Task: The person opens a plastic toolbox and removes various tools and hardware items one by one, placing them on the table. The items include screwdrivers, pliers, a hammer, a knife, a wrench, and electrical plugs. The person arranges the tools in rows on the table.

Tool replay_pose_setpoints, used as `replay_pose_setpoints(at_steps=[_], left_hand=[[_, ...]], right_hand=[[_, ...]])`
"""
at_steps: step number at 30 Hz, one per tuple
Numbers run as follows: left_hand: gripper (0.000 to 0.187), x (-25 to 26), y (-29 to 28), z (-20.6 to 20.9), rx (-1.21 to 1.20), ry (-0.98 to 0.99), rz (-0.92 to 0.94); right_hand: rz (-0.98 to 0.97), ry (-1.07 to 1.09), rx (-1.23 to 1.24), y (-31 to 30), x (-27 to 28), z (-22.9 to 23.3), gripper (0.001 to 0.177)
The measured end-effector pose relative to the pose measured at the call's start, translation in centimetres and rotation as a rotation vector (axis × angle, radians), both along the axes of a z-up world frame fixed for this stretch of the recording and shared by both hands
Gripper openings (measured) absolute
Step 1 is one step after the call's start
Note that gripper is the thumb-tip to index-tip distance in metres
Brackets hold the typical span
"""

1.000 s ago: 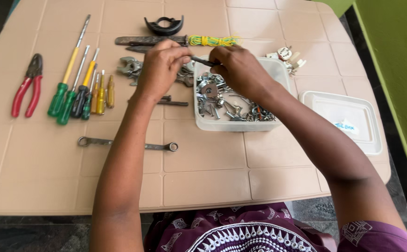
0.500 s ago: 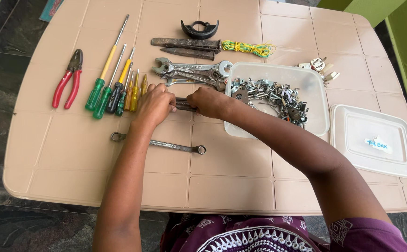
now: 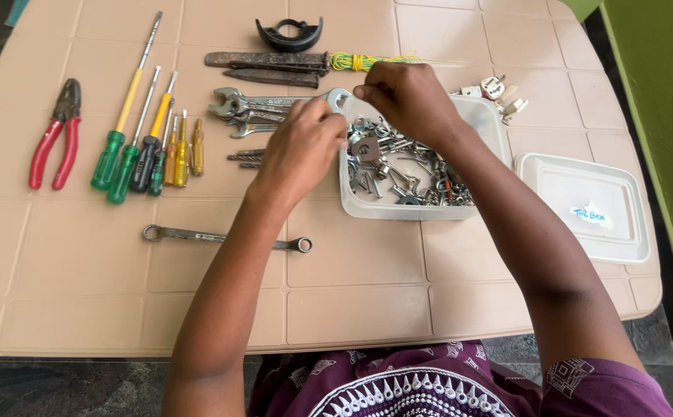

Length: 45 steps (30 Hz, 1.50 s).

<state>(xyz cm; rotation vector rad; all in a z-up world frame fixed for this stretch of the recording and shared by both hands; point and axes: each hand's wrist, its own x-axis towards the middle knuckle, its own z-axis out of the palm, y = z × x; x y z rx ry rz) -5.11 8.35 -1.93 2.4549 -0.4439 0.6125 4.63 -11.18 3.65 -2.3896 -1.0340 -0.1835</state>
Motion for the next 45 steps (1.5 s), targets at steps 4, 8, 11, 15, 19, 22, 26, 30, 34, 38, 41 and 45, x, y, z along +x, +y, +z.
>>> replay_pose_setpoints(at_steps=[4, 8, 11, 15, 19, 22, 26, 30, 34, 38, 41, 45], left_hand=[[0.007, 3.9, -6.2, -1.6, 0.198, 0.025, -0.083], [0.012, 7.0, -9.8, -4.4, 0.522, 0.281, 0.083], [0.011, 7.5, -10.2, -5.3, 0.618, 0.313, 0.087], [0.018, 6.9, -8.9, -3.7, 0.465, 0.363, 0.047], [0.016, 7.3, -8.1, -0.8, -0.094, 0.380, 0.075], [0.020, 8.2, -8.1, 0.2, -0.366, 0.335, 0.039], [0.019, 9.1, -9.1, -0.1, -0.540, 0.420, 0.005], [0.020, 9.1, -10.0, -0.5, -0.554, 0.406, 0.055], [0.014, 8.8, -10.5, 0.1, -0.331, 0.086, 0.050], [0.012, 8.2, -9.8, 0.6, -0.325, 0.055, 0.068], [0.013, 8.5, -8.5, 1.1, -0.317, 0.067, 0.067], [0.015, 10.1, -5.2, 2.1, -0.312, 0.096, 0.090]], right_hand=[[0.078, -0.013, -0.121, -5.0, 1.0, -2.4, 0.013], [0.249, 0.060, -0.234, -7.4, 0.8, -6.4, 0.013], [0.161, 0.185, -0.328, -7.9, 0.5, -8.2, 0.016], [0.053, 0.131, -0.129, -8.6, 0.7, -7.6, 0.016], [-0.109, 0.335, 0.069, -8.6, 1.0, -6.3, 0.019], [-0.103, 0.480, 0.250, -8.6, 1.1, -6.1, 0.024], [-0.057, 0.618, 0.479, -9.0, 1.8, -6.5, 0.027], [-0.079, 0.633, 0.540, -9.3, 2.5, -7.1, 0.026], [-0.097, 0.559, 0.566, -9.5, 2.7, -7.1, 0.022], [-0.097, 0.418, 0.568, -9.0, 1.9, -6.6, 0.019], [-0.104, 0.346, 0.488, -8.1, 1.6, -5.3, 0.018], [-0.081, 0.296, 0.321, -5.6, 2.7, -2.7, 0.020]])
